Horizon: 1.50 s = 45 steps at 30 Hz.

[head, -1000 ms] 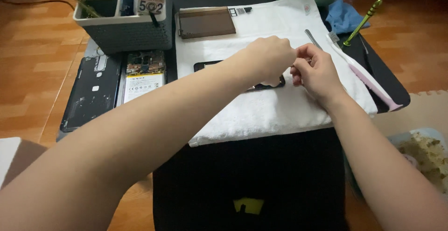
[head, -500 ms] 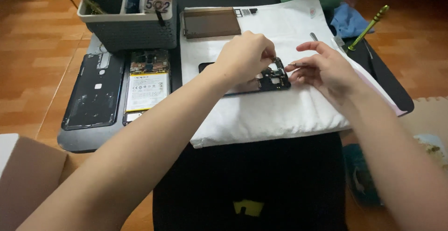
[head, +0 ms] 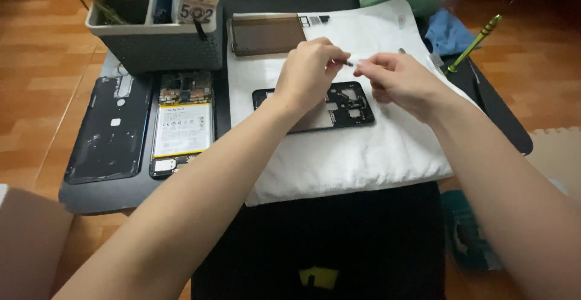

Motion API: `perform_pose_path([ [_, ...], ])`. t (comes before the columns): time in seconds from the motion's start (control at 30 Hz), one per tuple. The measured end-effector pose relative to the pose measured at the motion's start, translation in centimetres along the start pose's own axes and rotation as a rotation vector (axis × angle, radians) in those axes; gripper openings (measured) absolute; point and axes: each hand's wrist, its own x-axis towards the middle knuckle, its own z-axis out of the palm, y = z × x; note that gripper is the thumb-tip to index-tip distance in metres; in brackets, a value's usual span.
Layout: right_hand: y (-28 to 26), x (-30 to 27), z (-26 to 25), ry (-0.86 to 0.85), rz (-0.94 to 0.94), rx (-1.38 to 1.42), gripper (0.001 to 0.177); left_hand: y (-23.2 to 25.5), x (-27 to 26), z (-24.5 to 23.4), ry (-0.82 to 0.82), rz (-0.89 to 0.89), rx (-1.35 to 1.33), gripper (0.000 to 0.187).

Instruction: Disassembling a smartphone frame by removing screws and small internal components using a screwdriver and tweezers.

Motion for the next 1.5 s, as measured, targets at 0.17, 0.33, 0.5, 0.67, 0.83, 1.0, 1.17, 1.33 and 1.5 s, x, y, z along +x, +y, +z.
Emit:
perform_pose_path([
  [0.17,2.5,3.8,-0.6,0.203,-0.233,-0.231,0.022,-0.3,0.2,0.0,0.010,0.016,-0.008,0.025],
  [0.33,1.7,3.6,-0.2,0.217,-0.263,-0.409,0.024,-1.0,0.1,0.7,0.020,0.005,-0.013,0.027],
  [0.5,1.6,4.2,0.0,0.148,-0.254,-0.334,0.020,-1.1,0.1,0.5,-0.028,-0.069,0.020,0.028],
  [0.67,3.0,6.5,-0.6,0.173,-0.333,-0.382,0.019,-0.6,0.3,-0.9,-0.114,-0.209,-0.027,0.021],
  [0.83,3.8,8.7,-0.8,0.216,-0.343,-0.462,0.016,-1.9,0.7,-2.3,-0.092,-0.264,-0.063,0.014],
  [1.0,4.3,10.3,-1.9,0.259,-0.316,-0.463,0.013,-1.4,0.3,-3.9,-0.285,-0.427,-0.057,0.020],
  [1.17,4.1,13.7,-3.4,0.331,-0.238,-0.512,0.016,-2.2,0.3,-3.8,-0.381,-0.442,-0.092,0.020],
  [1.33,4.0,17.9,-3.4,0.373,-0.262,-0.586,0.018,-2.0,0.8,-5.0,-0.468,-0.452,-0.150,0.020],
  [1.5,2.4,18.3,-1.6,0.450,-0.147,-0.701,0.024,-1.8,0.3,-5.1,-0.483,-0.517,-0.229,0.017],
])
